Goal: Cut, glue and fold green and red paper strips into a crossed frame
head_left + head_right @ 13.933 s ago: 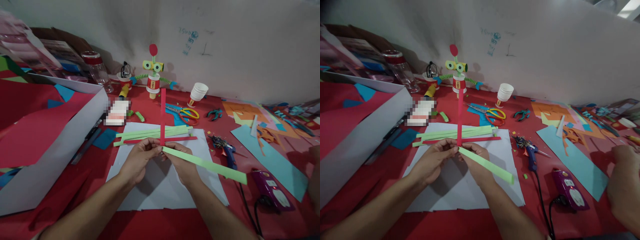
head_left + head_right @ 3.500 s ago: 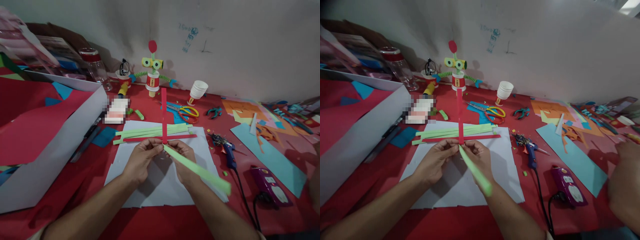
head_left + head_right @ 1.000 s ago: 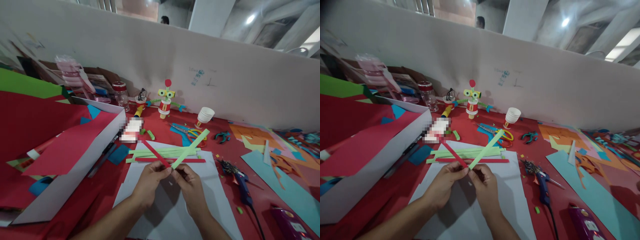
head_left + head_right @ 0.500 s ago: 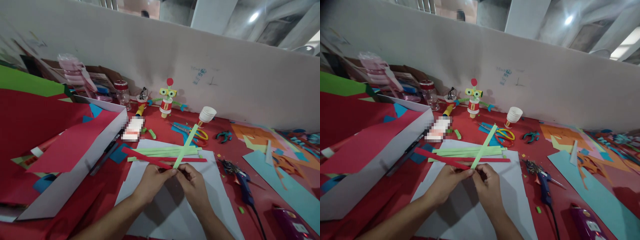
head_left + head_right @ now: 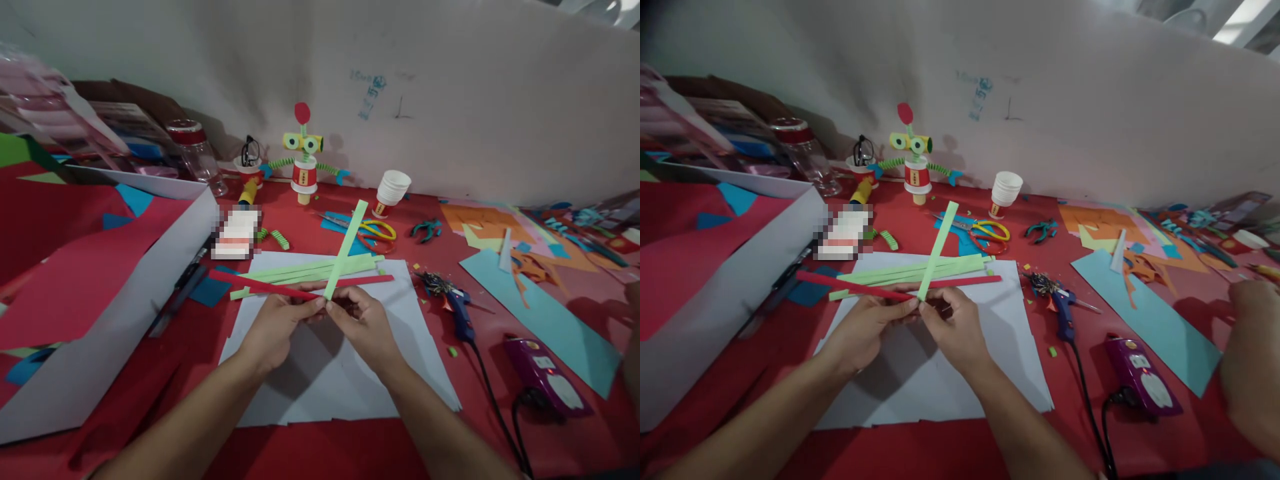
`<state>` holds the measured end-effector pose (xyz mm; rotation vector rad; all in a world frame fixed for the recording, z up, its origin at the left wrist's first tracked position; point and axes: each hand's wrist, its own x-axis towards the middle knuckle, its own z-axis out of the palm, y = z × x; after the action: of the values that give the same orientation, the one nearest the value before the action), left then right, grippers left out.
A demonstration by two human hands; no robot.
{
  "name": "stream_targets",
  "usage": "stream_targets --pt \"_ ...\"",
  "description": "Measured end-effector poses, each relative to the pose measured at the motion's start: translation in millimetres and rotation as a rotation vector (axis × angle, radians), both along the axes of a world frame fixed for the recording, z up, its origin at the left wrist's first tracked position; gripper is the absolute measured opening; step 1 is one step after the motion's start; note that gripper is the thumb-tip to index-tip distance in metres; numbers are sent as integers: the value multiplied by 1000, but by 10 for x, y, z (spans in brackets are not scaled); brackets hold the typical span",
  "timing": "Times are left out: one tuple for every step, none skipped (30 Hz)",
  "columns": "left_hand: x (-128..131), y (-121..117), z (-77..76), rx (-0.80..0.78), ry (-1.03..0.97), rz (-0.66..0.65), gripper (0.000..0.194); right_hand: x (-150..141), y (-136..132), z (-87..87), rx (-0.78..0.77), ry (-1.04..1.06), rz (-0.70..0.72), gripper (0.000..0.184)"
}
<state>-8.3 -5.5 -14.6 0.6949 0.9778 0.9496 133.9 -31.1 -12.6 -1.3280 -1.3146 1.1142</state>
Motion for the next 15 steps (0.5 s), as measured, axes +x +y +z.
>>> stream_targets --pt "-1 5 -6 -9 -8 12 28 0 -3 -2 -1 17 9 19" --pt "-2 10 -13 -16 -18 22 27 1 -6 -7 -2 37 20 25" --pt "-2 13 -18 -22 -33 30 26 2 -8 -13 0 52 28 31" --pt "-1 15 -21 -27 -48 37 26 1 -10 -20 9 54 30 34" --pt "0 14 -23 -31 -65 44 26 0 -12 -26 28 43 22 34" --pt "3 11 -23 -37 -82 51 27 -3 -13 -29 58 25 8 31" --pt "5 7 -21 -46 -98 57 29 -8 -15 -31 93 5 -12 28" --pt "8 2 -19 -60 -111 60 32 -13 -16 -30 124 -13 -31 26" --pt "11 -4 -16 -76 -123 60 35 -20 -18 -28 147 -28 -46 23" --pt "13 -9 -14 -92 -131 58 37 -26 -19 -27 162 -38 -54 20" --pt "15 -13 -12 -108 -133 52 38 -32 -21 -25 174 -45 -60 18" --pt "16 -17 -10 -120 -130 46 37 -37 -22 -26 190 -54 -65 15" --pt "17 -21 -9 -128 -126 42 35 -41 -24 -28 214 -64 -71 13" --pt "18 -25 -8 -132 -125 38 33 -44 -24 -32 246 -74 -77 12" --pt "19 -28 -8 -135 -129 34 31 -45 -25 -38 280 -82 -81 11"
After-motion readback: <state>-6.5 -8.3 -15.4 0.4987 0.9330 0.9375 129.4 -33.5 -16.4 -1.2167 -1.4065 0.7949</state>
